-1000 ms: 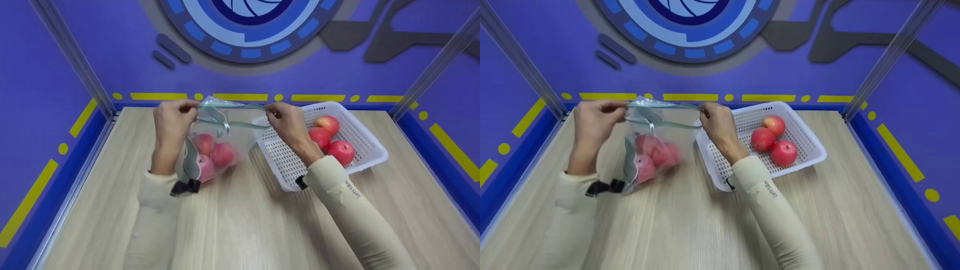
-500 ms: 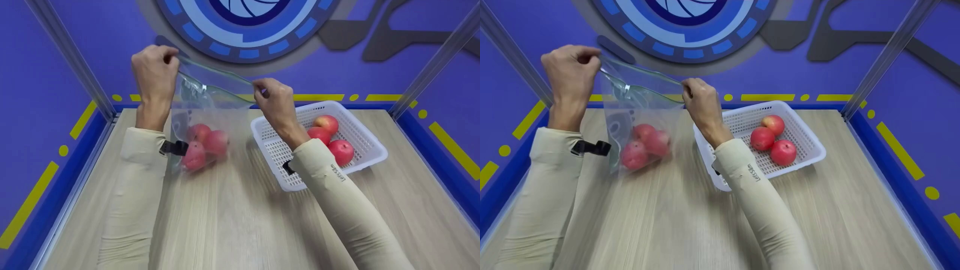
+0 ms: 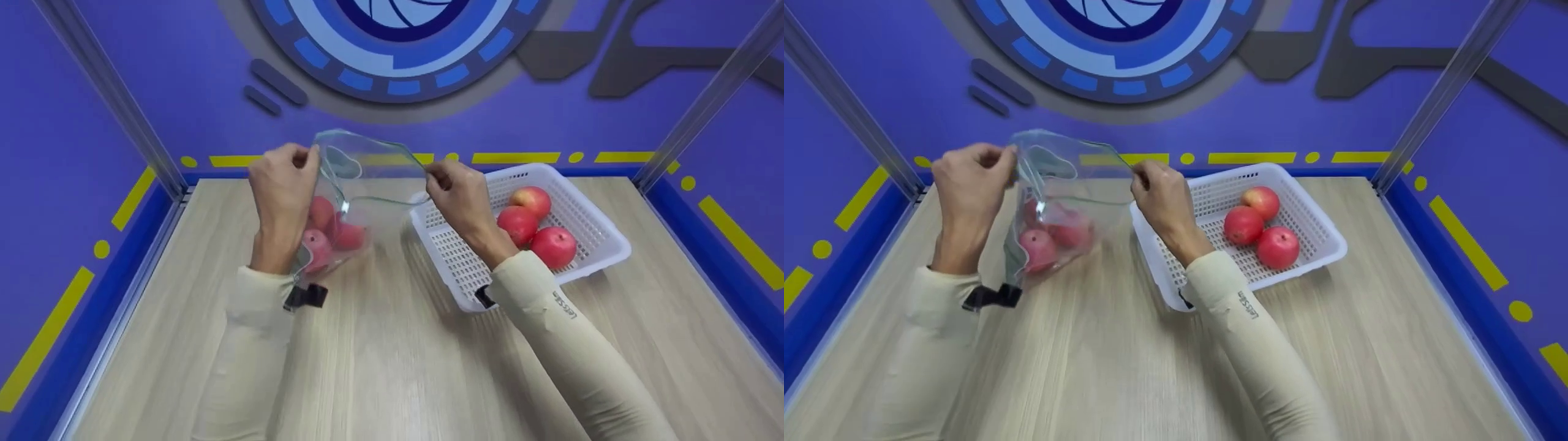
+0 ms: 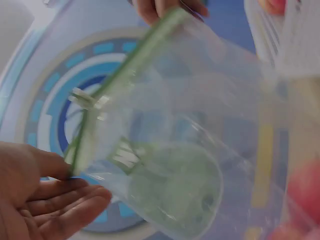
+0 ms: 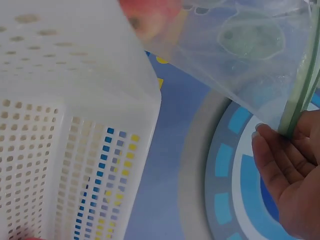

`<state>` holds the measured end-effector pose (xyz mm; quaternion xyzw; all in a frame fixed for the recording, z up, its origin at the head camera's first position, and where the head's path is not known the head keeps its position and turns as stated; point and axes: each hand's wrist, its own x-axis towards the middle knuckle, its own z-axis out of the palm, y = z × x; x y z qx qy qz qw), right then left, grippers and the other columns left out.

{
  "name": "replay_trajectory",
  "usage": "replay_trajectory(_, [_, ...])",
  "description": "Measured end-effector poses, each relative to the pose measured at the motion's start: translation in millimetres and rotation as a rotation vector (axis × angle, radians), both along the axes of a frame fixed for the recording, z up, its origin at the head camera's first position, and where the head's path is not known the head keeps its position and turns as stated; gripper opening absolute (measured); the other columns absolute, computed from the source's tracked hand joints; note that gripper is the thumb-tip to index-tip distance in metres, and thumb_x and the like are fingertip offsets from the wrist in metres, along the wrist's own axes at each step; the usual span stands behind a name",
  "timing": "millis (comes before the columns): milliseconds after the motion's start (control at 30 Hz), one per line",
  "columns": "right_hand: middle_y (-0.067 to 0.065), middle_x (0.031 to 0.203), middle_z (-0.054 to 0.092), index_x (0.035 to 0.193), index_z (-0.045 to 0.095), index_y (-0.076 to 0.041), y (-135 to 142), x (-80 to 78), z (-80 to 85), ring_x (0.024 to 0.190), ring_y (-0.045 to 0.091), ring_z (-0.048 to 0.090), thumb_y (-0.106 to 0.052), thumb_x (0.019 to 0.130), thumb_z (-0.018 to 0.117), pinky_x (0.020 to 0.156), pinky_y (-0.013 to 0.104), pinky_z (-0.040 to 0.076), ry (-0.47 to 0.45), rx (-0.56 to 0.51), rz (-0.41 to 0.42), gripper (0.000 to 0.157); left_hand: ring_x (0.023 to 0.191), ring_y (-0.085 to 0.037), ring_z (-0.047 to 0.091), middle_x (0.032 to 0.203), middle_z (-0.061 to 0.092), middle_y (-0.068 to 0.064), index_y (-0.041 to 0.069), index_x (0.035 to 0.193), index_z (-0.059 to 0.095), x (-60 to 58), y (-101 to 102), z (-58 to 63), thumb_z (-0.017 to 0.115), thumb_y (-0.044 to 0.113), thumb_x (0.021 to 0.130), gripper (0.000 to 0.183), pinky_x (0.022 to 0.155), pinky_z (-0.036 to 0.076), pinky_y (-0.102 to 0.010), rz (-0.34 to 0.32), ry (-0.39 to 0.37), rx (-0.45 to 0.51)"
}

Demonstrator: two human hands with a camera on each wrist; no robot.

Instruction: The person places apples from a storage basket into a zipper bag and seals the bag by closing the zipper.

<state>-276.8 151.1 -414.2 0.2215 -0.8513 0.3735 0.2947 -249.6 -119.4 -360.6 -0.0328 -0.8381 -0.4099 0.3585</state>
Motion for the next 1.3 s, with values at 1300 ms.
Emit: replay_trajectory(1300, [0.023, 0.142, 0.057, 0.145, 0.056, 0.002, 145, 3.3, -55.9, 0.129, 0.045, 0.057, -0.011, 0.103, 0.071, 0.112, 0.062, 0.045, -0.508, 0.134, -0.198, 0.046, 0.091, -0.025, 0.078, 0.109, 0.080, -0.010, 0.000, 0.117, 0.080, 56.9, 44, -90.9, 0.080, 0.001, 0.094, 0.023, 0.074, 0.063, -0.026, -0.359, 0.071, 0.532])
